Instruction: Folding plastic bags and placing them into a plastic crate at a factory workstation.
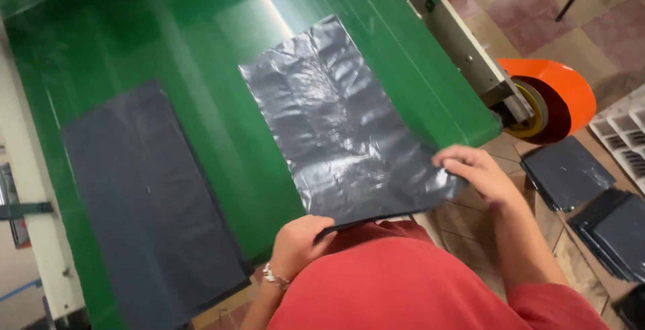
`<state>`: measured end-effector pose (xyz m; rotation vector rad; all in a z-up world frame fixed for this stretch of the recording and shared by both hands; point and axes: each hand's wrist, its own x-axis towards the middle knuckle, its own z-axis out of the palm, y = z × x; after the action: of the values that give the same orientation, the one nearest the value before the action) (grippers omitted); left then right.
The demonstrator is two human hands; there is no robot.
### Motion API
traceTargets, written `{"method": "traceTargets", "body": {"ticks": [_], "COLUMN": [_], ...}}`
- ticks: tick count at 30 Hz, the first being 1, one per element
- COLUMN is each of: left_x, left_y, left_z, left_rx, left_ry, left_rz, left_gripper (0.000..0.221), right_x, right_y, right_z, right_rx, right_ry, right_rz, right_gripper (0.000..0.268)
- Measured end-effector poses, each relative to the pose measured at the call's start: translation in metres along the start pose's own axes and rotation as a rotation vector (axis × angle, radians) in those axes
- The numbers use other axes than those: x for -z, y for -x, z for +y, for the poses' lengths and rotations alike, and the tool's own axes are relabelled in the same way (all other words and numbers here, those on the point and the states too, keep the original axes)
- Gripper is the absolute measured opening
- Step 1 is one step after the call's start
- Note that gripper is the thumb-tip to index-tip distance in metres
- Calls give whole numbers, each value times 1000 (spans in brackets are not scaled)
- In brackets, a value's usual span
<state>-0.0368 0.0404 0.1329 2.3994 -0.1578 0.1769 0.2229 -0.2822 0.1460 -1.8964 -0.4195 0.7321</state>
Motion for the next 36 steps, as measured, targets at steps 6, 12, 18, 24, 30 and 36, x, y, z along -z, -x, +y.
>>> {"method": "traceTargets", "body": {"ticks": [6,12,18,24,30,36], "left_x": [37,49,48,43,41,32], "left_y": [-7,-84,-166,-180,-189,-187], "left_z": [-14,-134,-254,-273,-284,-219], "left_rx": [275,366,656,826,956,702], "left_ry": [306,326,129,-32,-122,-762], "left_rz": [204,548,557,399,338,645], "left_gripper": [10,15,28,33,31,59], "right_x": [16,-35,-69,-96,-99,-108], "right_y": [-9,-123,-316,-365,-380,-389], "right_z": [-25,-67,-22,4,14,-19], "right_rx": [252,599,616,211,121,349], "right_ry": [-367,451,579,753,873,1021], "right_rz": [-548,134,191,169,197,253], "right_gripper": [90,24,41,51,44,80]}}
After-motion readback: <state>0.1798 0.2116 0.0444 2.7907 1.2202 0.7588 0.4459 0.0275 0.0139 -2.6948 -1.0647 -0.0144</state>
